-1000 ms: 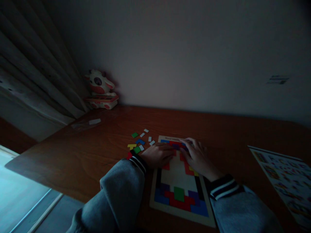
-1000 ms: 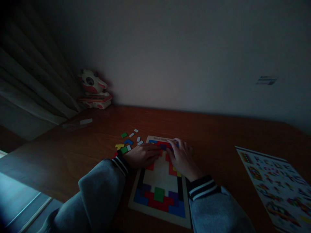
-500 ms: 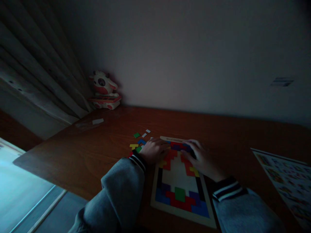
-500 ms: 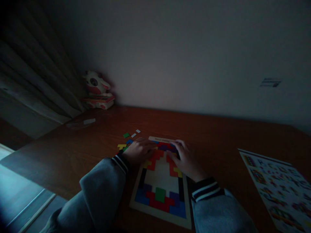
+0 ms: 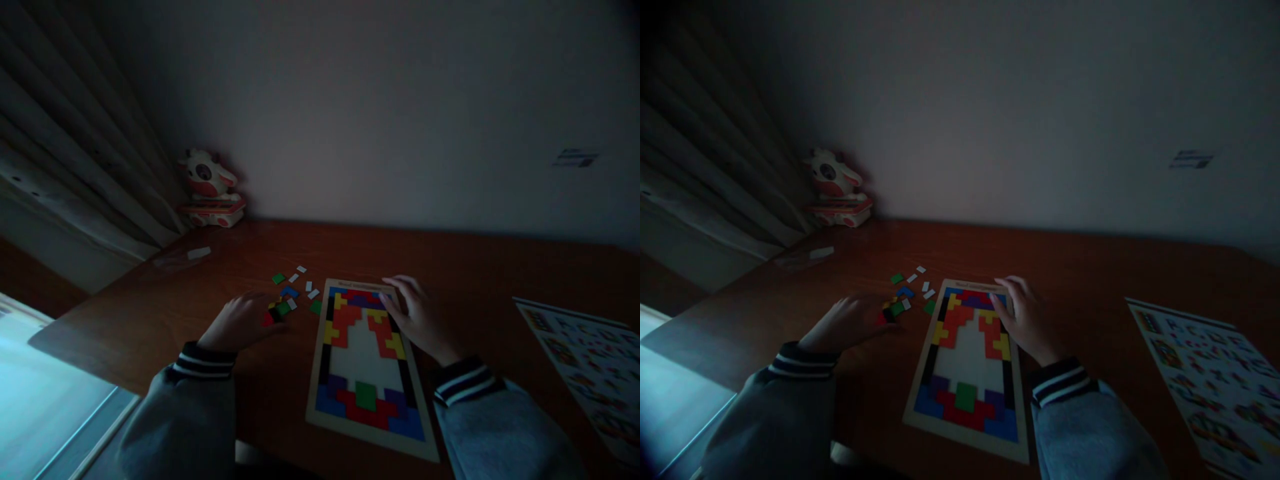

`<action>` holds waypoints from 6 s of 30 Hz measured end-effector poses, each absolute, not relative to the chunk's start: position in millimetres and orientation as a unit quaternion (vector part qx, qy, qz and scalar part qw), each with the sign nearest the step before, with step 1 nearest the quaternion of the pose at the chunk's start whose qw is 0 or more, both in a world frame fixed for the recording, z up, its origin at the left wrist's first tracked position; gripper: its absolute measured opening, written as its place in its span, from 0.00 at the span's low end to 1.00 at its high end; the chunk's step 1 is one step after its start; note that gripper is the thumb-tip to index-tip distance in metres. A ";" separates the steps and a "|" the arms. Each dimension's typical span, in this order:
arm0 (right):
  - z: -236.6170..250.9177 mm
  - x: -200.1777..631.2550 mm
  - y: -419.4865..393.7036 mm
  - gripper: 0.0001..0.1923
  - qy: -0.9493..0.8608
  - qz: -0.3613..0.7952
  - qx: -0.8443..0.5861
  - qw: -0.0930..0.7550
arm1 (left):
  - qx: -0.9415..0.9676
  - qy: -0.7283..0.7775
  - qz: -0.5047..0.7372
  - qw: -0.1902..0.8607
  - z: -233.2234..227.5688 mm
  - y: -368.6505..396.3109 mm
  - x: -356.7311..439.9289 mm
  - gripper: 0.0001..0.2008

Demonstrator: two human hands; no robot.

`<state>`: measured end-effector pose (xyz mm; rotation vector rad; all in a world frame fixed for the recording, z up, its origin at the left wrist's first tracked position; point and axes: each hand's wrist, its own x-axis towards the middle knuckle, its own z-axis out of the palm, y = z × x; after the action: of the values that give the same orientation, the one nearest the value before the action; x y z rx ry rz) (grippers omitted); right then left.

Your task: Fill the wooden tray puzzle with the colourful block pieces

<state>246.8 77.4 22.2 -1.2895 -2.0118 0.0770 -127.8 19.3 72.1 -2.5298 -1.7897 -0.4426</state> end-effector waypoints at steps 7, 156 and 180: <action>25.8 248.0 77.0 0.19 -0.778 0.030 -0.498 0.381 | -0.823 -0.552 -0.134 0.001 66.7 16.9 -135.5 0.21; -5.3 312.7 67.5 0.21 -0.733 0.071 -0.590 0.331 | -0.825 -0.507 -0.240 0.066 51.9 77.7 -113.5 0.14; 23.7 288.8 48.0 0.26 -0.670 0.161 -0.631 0.355 | -0.913 -0.351 -0.207 -0.028 35.6 61.9 -91.0 0.15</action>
<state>288.8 48.0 23.7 -1.6319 -1.7324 0.4167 -91.0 61.9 35.6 -2.9195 -1.1228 -0.6626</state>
